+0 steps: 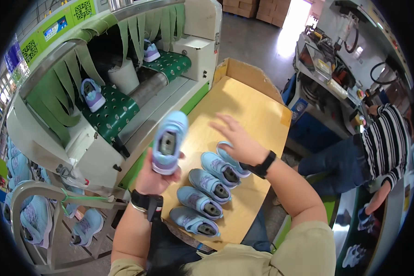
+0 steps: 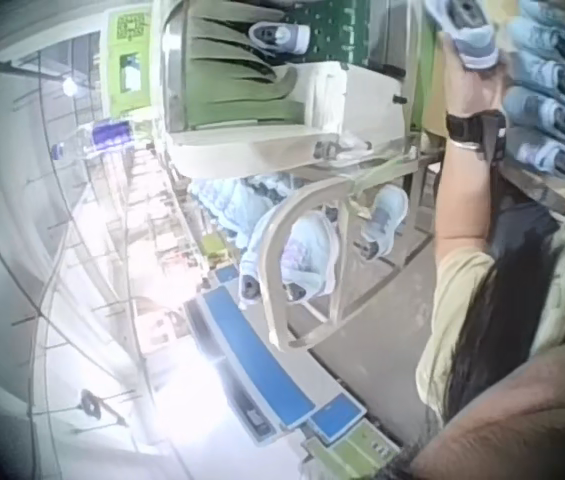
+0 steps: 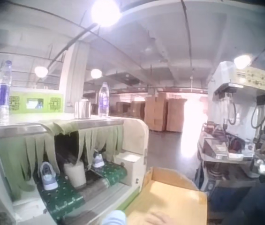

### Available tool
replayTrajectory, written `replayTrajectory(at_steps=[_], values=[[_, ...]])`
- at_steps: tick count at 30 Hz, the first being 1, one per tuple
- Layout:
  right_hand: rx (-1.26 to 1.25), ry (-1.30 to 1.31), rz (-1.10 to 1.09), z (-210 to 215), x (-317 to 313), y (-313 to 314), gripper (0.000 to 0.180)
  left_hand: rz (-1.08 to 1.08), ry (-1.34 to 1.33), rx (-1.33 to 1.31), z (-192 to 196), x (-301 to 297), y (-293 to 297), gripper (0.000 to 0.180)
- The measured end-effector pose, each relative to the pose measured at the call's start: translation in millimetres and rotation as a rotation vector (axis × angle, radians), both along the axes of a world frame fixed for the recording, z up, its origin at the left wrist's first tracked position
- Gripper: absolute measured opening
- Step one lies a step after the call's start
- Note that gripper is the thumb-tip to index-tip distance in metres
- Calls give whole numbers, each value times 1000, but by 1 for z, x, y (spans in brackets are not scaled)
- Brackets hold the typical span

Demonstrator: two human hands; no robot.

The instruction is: The person picks up light blue sneakers from a table, turns them over, and places them onto a conveyor belt. The person repeats this process for multiple pairs of shoes throughout the clip.

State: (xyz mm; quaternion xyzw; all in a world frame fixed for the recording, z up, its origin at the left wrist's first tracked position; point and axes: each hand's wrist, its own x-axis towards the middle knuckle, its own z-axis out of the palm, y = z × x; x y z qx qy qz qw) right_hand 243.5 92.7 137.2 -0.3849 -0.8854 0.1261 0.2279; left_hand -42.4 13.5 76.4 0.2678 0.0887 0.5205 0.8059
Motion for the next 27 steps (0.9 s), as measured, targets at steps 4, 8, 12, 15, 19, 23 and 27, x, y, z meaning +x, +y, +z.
replayTrajectory(at_steps=[4, 8, 12, 15, 19, 23, 27], values=[[-314, -1, -199, -71, 79, -14, 67, 420, 31, 97, 48, -19, -2, 74], [-498, 239, -316, -107, 76, -52, 85, 409, 88, 79, 32, -51, 23, 63], [-491, 344, -402, -106, 77, -18, 77, 513, 118, 63, 24, -54, 34, 60], [-362, 578, -314, -42, 38, 26, 73, 554, 24, 65, 22, -62, 35, 52], [136, 700, -86, 61, -52, 88, 67, 658, 47, 59, 27, -63, 31, 45], [332, 579, -90, 77, -125, 171, 65, 639, 83, 57, 27, -62, 34, 46], [30, 13, -227, 59, -165, 193, 78, 607, 103, 89, 28, -62, 30, 52]])
